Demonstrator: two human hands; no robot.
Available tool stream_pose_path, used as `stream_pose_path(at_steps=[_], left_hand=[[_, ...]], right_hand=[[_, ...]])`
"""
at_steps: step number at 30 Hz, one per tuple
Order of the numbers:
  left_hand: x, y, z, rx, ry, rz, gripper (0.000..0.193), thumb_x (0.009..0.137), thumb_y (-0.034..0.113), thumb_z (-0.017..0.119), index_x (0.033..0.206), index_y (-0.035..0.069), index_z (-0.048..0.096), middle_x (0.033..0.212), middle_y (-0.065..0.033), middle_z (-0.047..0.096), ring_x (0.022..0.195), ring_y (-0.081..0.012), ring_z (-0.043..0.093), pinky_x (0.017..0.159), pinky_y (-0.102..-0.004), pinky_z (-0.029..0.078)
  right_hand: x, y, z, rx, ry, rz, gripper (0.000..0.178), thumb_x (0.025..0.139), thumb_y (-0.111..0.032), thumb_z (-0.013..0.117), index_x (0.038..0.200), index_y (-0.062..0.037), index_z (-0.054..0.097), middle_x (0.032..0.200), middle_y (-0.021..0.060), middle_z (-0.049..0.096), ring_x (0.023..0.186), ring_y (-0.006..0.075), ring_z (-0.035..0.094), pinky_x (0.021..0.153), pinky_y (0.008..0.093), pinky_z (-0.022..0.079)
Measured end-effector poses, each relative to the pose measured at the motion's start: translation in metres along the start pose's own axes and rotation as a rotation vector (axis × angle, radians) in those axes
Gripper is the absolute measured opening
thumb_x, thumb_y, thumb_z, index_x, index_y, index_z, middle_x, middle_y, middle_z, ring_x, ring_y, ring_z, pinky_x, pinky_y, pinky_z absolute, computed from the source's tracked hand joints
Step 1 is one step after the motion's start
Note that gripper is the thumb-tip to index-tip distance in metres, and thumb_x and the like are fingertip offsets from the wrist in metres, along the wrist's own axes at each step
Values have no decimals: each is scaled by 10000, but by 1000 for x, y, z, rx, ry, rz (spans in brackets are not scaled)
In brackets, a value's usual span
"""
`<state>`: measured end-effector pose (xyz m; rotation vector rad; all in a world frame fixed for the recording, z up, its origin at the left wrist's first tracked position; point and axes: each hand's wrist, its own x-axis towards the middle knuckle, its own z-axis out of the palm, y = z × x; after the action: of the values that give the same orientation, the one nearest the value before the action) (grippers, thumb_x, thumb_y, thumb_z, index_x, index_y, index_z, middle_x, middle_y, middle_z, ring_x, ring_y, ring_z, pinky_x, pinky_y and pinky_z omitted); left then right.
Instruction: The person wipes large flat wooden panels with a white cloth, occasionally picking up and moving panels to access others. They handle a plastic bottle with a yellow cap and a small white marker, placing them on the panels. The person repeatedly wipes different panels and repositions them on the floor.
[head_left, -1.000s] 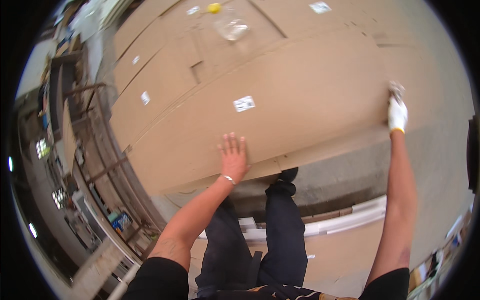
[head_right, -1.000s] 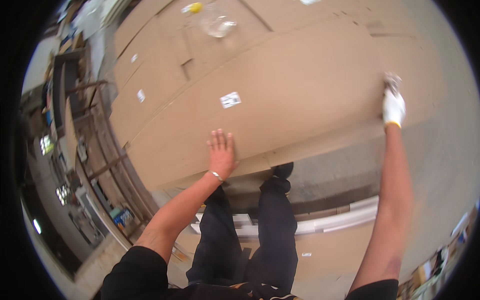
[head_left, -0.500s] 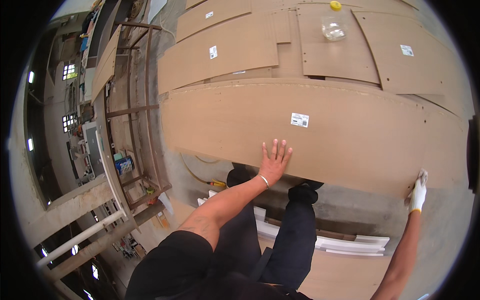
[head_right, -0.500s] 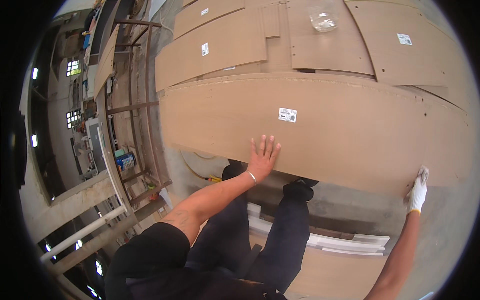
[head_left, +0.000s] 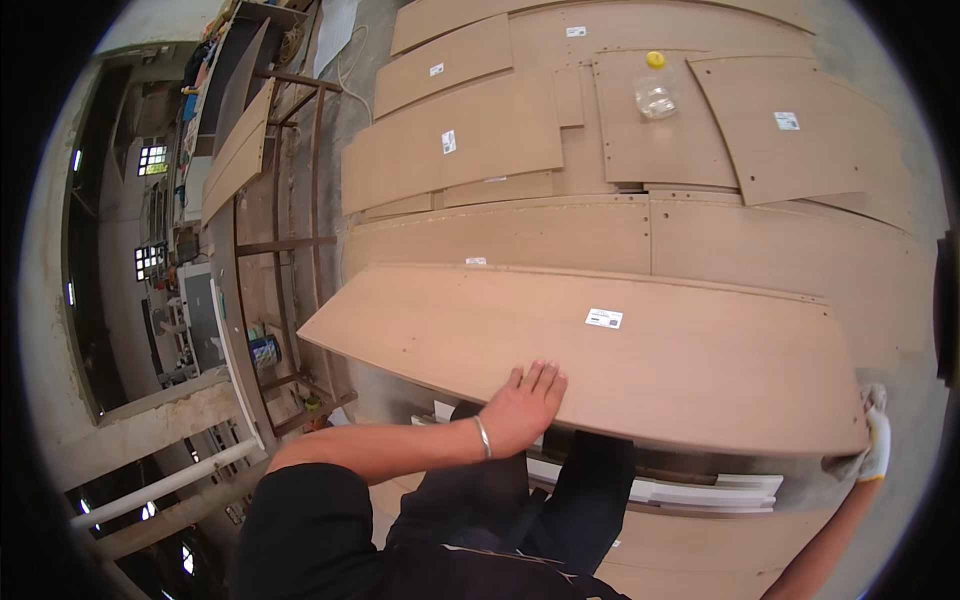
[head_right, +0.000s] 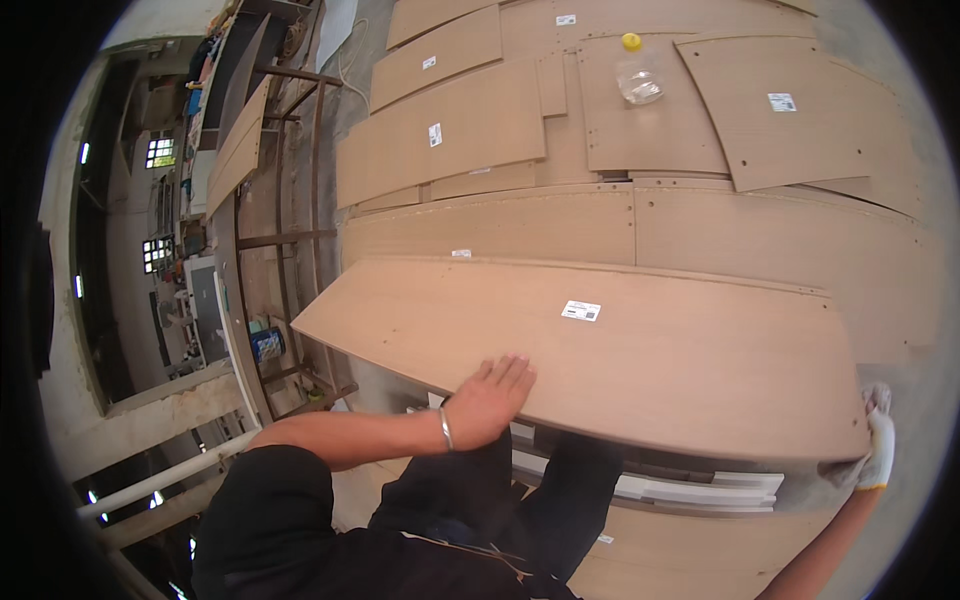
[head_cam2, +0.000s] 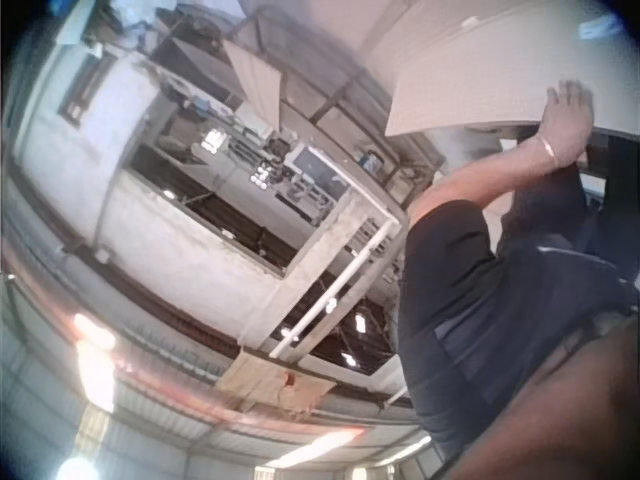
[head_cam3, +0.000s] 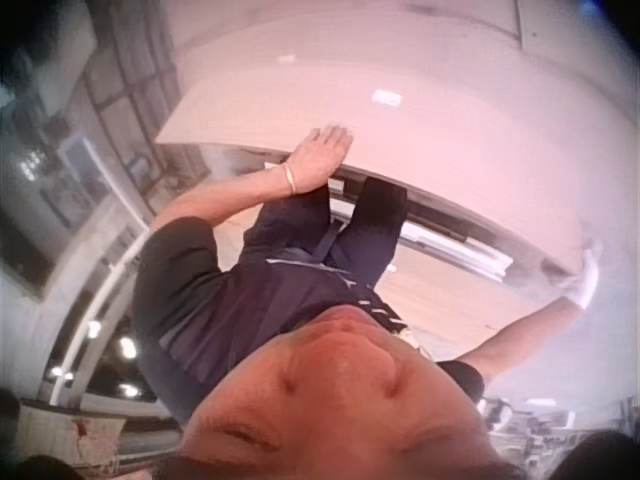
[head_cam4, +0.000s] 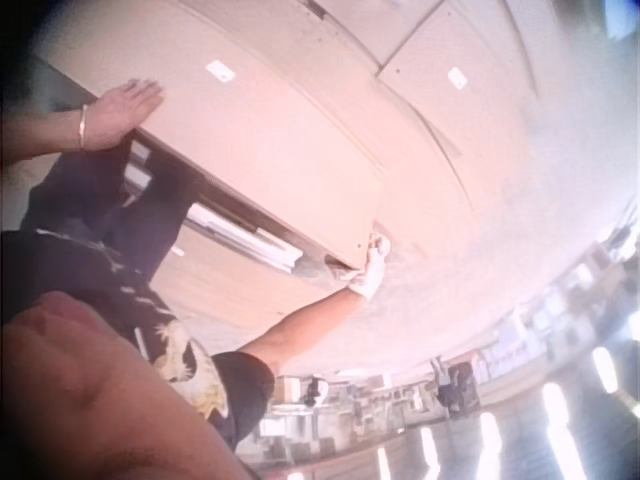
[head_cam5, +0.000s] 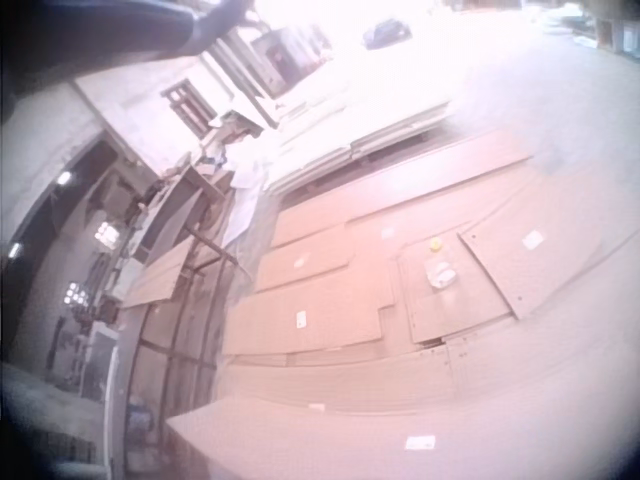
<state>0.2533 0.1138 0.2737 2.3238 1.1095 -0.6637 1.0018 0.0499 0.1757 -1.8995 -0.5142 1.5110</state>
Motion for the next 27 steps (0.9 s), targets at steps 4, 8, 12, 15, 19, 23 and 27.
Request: stream_pose_path(at_steps=[4, 8, 12, 15, 19, 23, 27], left_hand=[[32, -46, -76, -327, 36, -59, 555, 780, -17, 590, 1330, 47, 567, 1229, -208, 654, 1144, -414, 625, 910, -513, 514], [104, -124, -114, -334, 496, -212, 198, 914, 256, 685, 956, 69, 637, 942, -158, 693, 938, -402, 642, 789, -528, 479], [212, -188, -121, -366, 664, -396, 525, 913, 595, 626, 1027, 87, 698, 988, -139, 719, 987, -342, 663, 904, -509, 449], [287, -225, -113, -343, 475, -503, 645, 915, 712, 545, 1126, 133, 738, 1103, -153, 733, 1079, -335, 672, 957, -504, 472], [344, -252, -81, -445, 335, -417, 715, 897, 756, 542, 1090, 105, 769, 1074, -128, 758, 1033, -320, 701, 929, -469, 518], [361, -257, -54, -478, 256, -409, 709, 915, 740, 558, 1058, 73, 753, 1030, -156, 750, 993, -339, 694, 878, -459, 522], [362, -258, -37, -440, 273, -408, 716, 914, 736, 554, 1045, 58, 745, 1059, -193, 739, 1027, -384, 681, 900, -474, 517]], right_hand=[[16, -21, -29, 136, 0, -117, 386, 1042, -239, 580, 1364, -26, 581, 1369, 50, 583, 1278, 147, 511, 1089, 332, 397], [16, -14, 55, 400, 207, -63, 643, 1045, -298, 568, 1602, -76, 334, 1621, 115, 378, 1480, 284, 378, 1225, 430, 291], [-19, 38, 185, 581, 231, 245, 675, 1024, -365, 576, 1591, -91, 334, 1615, 140, 376, 1433, 353, 430, 1157, 536, 392], [-75, 91, 271, 729, 202, 437, 669, 1004, -447, 556, 1590, -198, 349, 1615, 168, 370, 1395, 432, 456, 1092, 652, 417], [-141, 135, 399, 756, 120, 310, 646, 1020, -498, 550, 1552, -160, 408, 1535, 138, 491, 1358, 429, 501, 1058, 660, 455], [-171, 126, 497, 1210, 241, 401, 644, 1011, -510, 565, 1525, -148, 426, 1521, 144, 495, 1359, 433, 496, 1082, 653, 440], [-173, 114, 538, 1306, 341, 242, 649, 1003, -460, 607, 1533, -150, 395, 1530, 155, 466, 1378, 432, 465, 1095, 658, 420]])
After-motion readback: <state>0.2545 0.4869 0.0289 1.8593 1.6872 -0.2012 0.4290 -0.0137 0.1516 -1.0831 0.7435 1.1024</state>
